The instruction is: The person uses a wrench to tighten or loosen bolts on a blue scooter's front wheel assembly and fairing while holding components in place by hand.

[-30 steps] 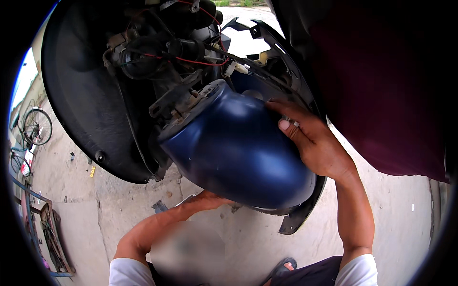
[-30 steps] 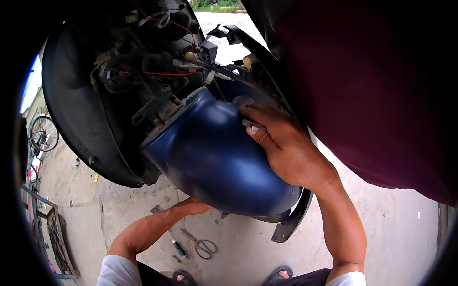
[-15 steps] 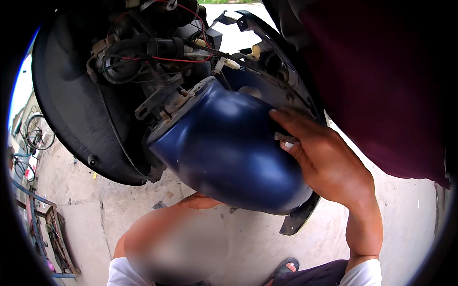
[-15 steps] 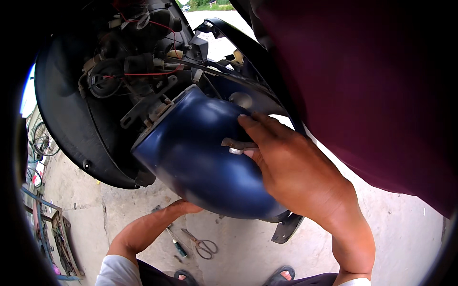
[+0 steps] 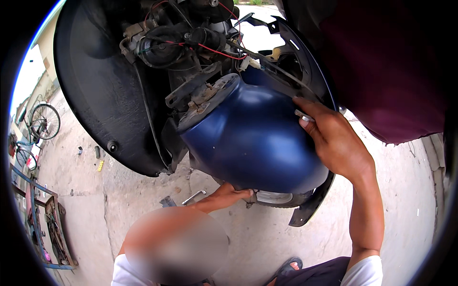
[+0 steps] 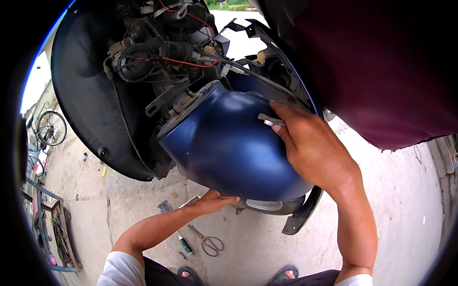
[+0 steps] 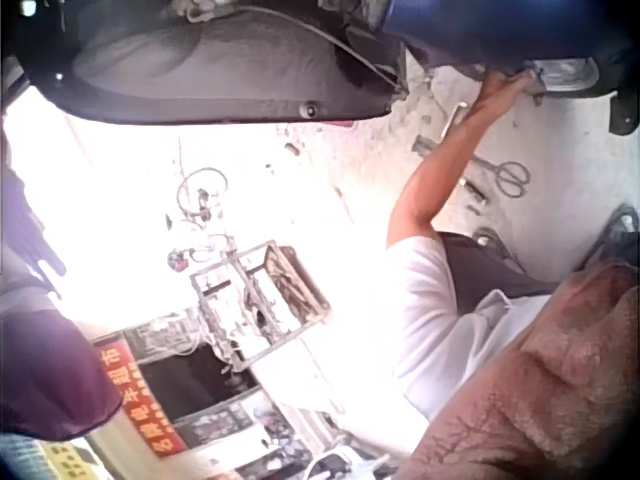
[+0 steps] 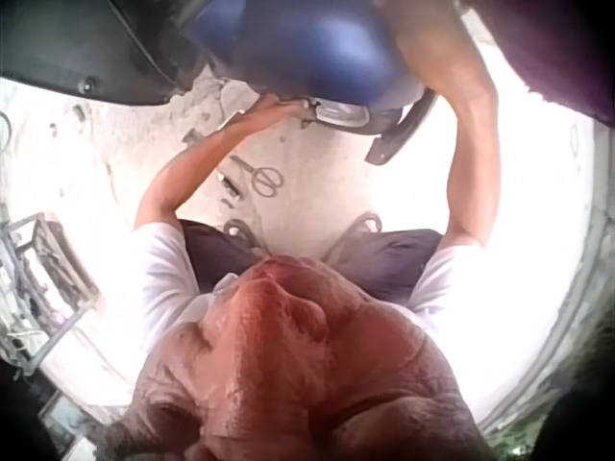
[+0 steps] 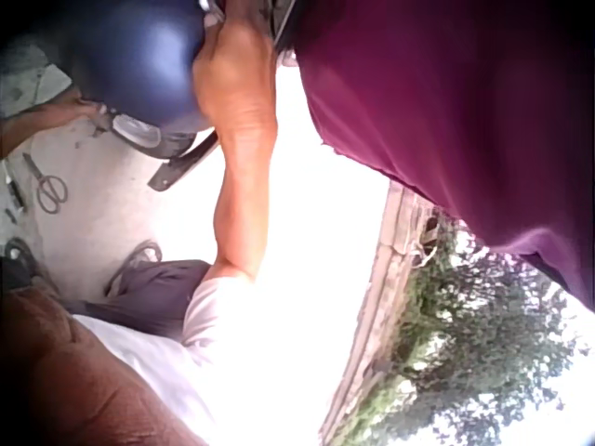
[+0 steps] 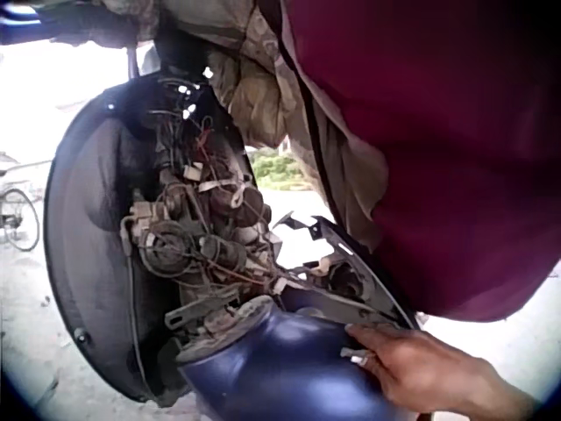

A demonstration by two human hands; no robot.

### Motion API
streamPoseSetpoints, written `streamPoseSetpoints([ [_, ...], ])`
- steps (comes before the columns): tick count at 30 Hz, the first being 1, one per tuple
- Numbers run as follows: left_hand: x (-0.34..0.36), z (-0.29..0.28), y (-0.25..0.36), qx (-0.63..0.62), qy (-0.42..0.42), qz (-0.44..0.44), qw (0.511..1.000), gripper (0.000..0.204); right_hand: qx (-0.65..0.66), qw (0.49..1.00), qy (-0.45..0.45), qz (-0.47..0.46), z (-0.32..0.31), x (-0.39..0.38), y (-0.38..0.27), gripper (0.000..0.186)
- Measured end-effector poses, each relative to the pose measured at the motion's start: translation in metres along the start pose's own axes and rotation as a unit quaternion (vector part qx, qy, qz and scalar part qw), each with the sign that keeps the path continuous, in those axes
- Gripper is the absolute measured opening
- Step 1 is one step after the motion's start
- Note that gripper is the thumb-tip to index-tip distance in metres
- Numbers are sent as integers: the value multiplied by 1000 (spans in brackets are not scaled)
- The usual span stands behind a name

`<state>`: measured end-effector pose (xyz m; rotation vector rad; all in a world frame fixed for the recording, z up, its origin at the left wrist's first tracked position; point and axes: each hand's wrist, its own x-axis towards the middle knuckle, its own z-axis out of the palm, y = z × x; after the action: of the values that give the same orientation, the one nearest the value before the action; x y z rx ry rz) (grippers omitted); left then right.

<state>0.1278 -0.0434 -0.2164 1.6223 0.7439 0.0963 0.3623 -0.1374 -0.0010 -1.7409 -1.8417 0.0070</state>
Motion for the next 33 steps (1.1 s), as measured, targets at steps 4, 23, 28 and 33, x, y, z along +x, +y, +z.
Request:
streamPoseSetpoints([
  [4, 9, 2, -19, -36, 32, 63, 997, 47, -16, 1000, -1, -23, 1, 3, -12, 38],
  [23, -30, -6, -24, 102, 92, 59, 989, 66, -42, 997, 26, -62, 11, 13, -21, 35],
  [28, -40, -6, -28, 219, 112, 114, 963, 61, -44, 990, 82, -105, 16, 23, -33, 31],
  [33, -42, -10, -26, 253, 138, 142, 947, 57, 11, 983, 84, -165, 27, 46, -46, 30],
])
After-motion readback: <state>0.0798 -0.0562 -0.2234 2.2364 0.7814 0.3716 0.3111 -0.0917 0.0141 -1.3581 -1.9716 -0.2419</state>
